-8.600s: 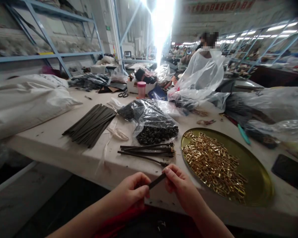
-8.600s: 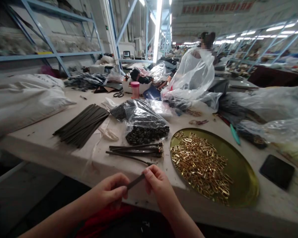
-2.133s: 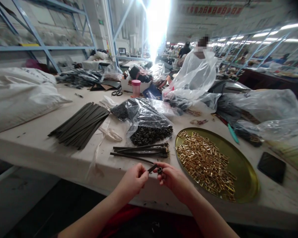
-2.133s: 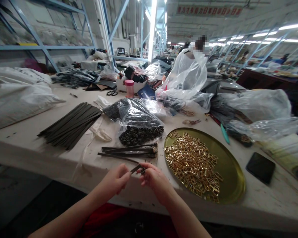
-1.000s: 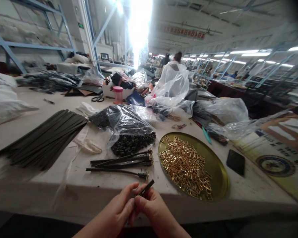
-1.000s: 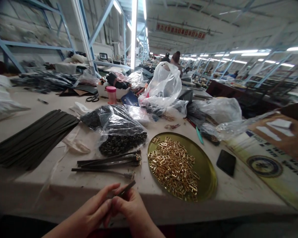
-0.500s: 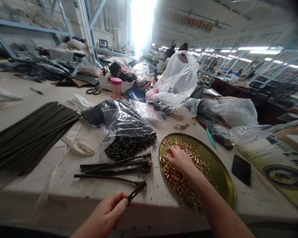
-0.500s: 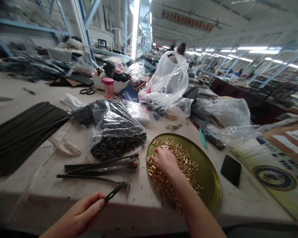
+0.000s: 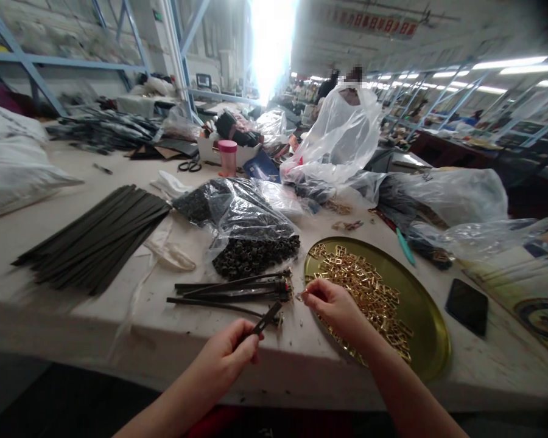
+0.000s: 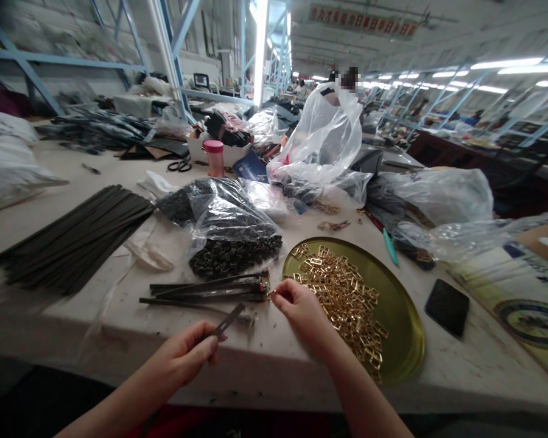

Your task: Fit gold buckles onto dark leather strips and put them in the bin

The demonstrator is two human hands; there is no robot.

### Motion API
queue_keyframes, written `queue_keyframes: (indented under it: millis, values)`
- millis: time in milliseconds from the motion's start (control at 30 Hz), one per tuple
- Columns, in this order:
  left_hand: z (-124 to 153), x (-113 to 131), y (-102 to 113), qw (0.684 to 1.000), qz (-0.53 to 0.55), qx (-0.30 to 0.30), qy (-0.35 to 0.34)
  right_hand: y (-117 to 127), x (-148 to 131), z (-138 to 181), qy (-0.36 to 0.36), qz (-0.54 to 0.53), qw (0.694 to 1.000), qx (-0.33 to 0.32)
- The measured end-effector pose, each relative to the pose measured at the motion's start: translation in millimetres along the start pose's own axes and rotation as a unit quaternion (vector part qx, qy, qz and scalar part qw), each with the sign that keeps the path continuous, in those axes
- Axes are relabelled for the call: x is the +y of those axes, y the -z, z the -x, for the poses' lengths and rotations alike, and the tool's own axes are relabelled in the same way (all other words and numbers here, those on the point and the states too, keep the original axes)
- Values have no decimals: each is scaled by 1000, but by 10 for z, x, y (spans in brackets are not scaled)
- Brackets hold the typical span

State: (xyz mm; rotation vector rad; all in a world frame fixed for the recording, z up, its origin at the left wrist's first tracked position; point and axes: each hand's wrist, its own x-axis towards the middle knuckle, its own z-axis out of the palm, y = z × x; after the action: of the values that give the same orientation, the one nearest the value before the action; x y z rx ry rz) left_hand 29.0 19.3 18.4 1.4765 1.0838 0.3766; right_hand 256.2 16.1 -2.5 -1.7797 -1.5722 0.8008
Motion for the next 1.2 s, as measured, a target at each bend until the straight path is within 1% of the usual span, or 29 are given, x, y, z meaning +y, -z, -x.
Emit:
queue_keyframes:
  millis: [33, 67, 133, 233, 300, 400, 533, 600, 667, 833, 967, 1033, 1133, 1200]
  values:
    - [18, 55, -7, 1000, -2, 5, -17, -66, -93, 123, -6, -90, 995, -39]
    - [35, 103, -20, 999, -7, 5, -35, -135, -183, 240, -15, -178, 981, -74]
    - [71, 161, -55, 998, -29, 6, -59, -270, -339, 439, -32, -307, 944, -118]
    - [143, 152, -101, 997, -51, 4, -54, -419, -458, 620, -41, -397, 908, -130]
    - [201, 114, -115, 999, -34, 1, -38, -479, -466, 682, -50, -439, 888, -130]
    - [276, 70, -125, 1000, -2, 16, -24, -540, -445, 741, -68, -466, 875, -112]
    - [331, 54, -151, 999, 30, 38, -5, -625, -453, 805, -80, -468, 878, -55]
    - [343, 47, -165, 998, 46, 35, 15, -676, -462, 830, -67, -457, 887, -25]
    - [348, 34, -172, 998, 52, 29, 28, -722, -458, 846, -48, -436, 899, -11]
    - [348, 5, -163, 999, 41, 17, 11, -774, -396, 850, -19, -380, 924, -31]
    - [339, -10, -143, 999, 33, 8, 22, -774, -364, 839, -8, -323, 946, -31]
    - [329, -28, -137, 999, 46, 3, 25, -776, -362, 836, -18, -313, 949, -40]
    - [303, -62, -139, 997, 64, -7, 32, -776, -361, 833, -30, -325, 943, -64]
    - [283, -83, -145, 995, 80, -17, 48, -765, -353, 830, -16, -315, 947, -51]
